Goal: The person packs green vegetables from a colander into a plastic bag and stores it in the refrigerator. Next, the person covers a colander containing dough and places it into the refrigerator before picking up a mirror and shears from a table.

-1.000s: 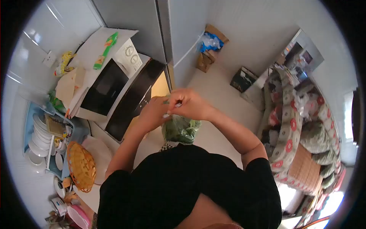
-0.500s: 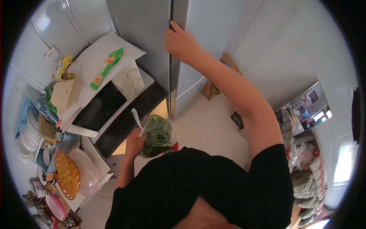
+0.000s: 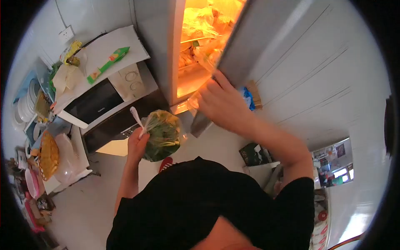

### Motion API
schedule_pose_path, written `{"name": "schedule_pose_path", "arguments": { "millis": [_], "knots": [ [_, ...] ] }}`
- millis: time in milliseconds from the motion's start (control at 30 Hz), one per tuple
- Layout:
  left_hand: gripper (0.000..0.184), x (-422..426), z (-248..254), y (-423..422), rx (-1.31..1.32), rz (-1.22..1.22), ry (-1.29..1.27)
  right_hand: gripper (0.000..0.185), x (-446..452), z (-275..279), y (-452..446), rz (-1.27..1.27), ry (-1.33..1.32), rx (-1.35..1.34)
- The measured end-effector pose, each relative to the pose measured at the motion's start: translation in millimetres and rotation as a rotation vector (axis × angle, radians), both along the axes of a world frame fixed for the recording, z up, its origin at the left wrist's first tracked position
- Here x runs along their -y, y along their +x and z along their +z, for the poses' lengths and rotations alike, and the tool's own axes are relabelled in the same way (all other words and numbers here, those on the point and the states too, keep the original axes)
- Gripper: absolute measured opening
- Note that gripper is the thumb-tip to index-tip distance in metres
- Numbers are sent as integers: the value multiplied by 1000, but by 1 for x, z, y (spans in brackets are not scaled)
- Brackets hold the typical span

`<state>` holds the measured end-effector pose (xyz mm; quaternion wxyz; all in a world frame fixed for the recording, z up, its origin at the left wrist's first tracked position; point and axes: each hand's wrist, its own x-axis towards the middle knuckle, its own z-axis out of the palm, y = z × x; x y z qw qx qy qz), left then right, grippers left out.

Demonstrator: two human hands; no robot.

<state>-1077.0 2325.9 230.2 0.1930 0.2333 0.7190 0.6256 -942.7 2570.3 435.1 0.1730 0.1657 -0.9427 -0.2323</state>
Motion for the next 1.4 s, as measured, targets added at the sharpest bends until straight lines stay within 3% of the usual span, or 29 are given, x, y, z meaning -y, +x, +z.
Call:
{"name": "schedule_pose_path", "arguments": {
  "millis": [100, 200, 267, 333, 433, 633, 700, 800, 1000, 1267, 1367, 1400],
  "knots": [
    [19, -35, 5, 32, 196, 5, 82, 28, -26, -6, 83, 76, -64, -332],
    [20, -76, 9, 52, 343, 81, 171, 66, -61, -13, 150, -31, -76, -759],
    [23, -106, 37, 64, 437, 156, 215, 90, -77, -21, 177, -98, -439, -1008],
    [26, -134, 39, 55, 572, 90, 394, 100, -88, -20, 203, -167, -823, -1084],
    [29, -185, 75, 38, 814, 26, 649, 100, -121, -22, 239, -296, -915, -1184],
    [33, -301, 139, -44, 885, -94, 1012, 87, -157, -25, 262, -391, -781, -1220],
    [34, -343, 131, -100, 898, -250, 1163, 81, -161, -28, 265, -436, -740, -1227],
    [35, -388, 135, -166, 726, -31, 1130, 80, -162, -31, 257, -418, -798, -1275],
    [36, -415, 126, -220, 952, 409, 855, 79, -164, -46, 273, -552, -721, -1296],
    [75, -417, 119, -203, 732, 484, 787, 84, -120, -23, 237, -520, -645, -1178],
    [65, -389, 129, -117, 597, 528, 581, 93, -102, -36, 229, -346, -744, -1104],
    [53, -374, 122, -87, 565, 338, 628, 97, -97, -42, 222, -229, -788, -1046]
  ]
}}
